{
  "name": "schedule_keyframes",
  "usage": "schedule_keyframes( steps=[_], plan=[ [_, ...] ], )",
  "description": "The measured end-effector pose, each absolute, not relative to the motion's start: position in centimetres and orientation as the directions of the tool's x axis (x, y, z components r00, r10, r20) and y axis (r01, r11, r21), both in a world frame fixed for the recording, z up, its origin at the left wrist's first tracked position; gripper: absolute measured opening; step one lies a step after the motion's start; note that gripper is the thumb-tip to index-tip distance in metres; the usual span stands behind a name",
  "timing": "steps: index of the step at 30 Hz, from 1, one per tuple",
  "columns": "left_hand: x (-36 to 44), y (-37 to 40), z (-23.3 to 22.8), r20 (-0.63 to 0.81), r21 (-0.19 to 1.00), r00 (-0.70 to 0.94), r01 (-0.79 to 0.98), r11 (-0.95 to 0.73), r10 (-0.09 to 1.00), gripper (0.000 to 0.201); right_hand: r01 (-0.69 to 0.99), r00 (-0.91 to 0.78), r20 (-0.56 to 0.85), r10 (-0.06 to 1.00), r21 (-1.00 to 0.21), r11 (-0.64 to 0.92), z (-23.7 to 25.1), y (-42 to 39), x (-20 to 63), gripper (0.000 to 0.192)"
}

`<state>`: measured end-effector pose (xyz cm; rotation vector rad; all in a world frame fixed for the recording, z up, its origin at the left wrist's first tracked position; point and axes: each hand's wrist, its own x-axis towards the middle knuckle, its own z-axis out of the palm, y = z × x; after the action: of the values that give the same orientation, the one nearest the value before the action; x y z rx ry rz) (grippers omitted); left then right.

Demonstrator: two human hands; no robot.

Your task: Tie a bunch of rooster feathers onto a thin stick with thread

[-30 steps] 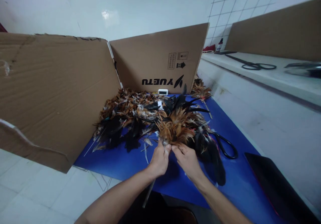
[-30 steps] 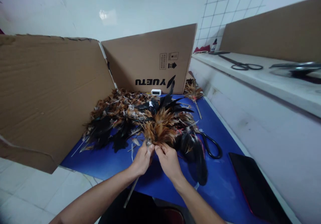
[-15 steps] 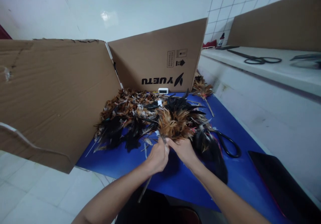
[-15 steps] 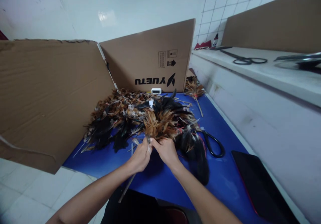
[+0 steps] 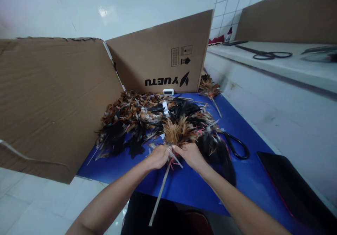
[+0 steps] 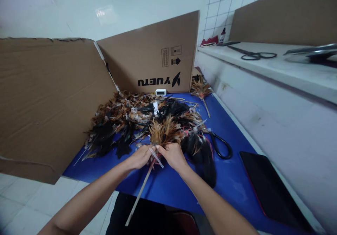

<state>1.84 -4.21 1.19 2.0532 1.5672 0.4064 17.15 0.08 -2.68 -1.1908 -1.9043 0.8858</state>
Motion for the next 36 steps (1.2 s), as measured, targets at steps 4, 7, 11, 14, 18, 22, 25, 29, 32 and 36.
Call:
schedule_keyframes(
  steps=[4, 7, 11, 14, 18, 22, 25, 29, 32, 36],
  plan=[
    [1.4, -4.1, 1.8, -0.152, 0.401, 0.276, 0.895, -0.196, 0.949, 0.047, 0.460, -0.335, 0.211, 0.918, -0.814, 0.355, -3.3, 0.3, 17.1, 0.045],
    [1.5, -4.5, 1.5, -0.084, 0.173, 0.289, 0.947, -0.271, 0.954, 0.040, 0.486, -0.339, 0.210, 0.917, -0.795, 0.361, -3.9, 0.6, 17.0, 0.046],
    [1.3, -4.9, 0.3, 0.083, 0.007, 0.356, 0.934, -0.357, 0.931, 0.027, 0.522, -0.356, 0.198, 0.913, -0.768, 0.370, -4.3, 0.9, 17.0, 0.046],
    [0.9, -5.1, -0.6, 0.231, -0.072, 0.470, 0.882, -0.467, 0.852, 0.023, 0.548, -0.374, 0.180, 0.910, -0.749, 0.373, -4.4, 1.0, 16.8, 0.047],
    [0.0, -4.8, -1.1, 0.328, -0.158, 0.634, 0.768, -0.621, 0.700, 0.025, 0.574, -0.394, 0.137, 0.909, -0.735, 0.360, -4.0, 1.3, 16.7, 0.050],
    [-1.3, -4.0, -1.0, 0.353, -0.096, 0.755, 0.617, -0.781, 0.553, 0.025, 0.611, -0.422, 0.057, 0.905, -0.719, 0.331, -2.8, 1.6, 16.3, 0.051],
    [-2.2, -3.3, -1.2, 0.363, 0.047, 0.798, 0.500, -0.865, 0.481, 0.026, 0.615, -0.419, 0.046, 0.907, -0.720, 0.320, -2.3, 1.8, 16.0, 0.048],
    [-2.8, -2.8, -1.6, 0.295, 0.150, 0.825, 0.458, -0.876, 0.481, 0.028, 0.614, -0.430, 0.003, 0.903, -0.733, 0.295, -2.4, 1.8, 15.9, 0.049],
    [-2.7, -2.7, -1.4, 0.216, 0.123, 0.850, 0.465, -0.877, 0.481, 0.031, 0.618, -0.440, -0.046, 0.897, -0.740, 0.265, -2.6, 1.8, 16.0, 0.049],
    [-2.3, -2.5, -1.2, 0.229, 0.141, 0.847, 0.458, -0.878, 0.479, 0.034, 0.579, -0.476, -0.068, 0.877, -0.774, 0.255, -2.8, 1.8, 16.2, 0.047]
  ],
)
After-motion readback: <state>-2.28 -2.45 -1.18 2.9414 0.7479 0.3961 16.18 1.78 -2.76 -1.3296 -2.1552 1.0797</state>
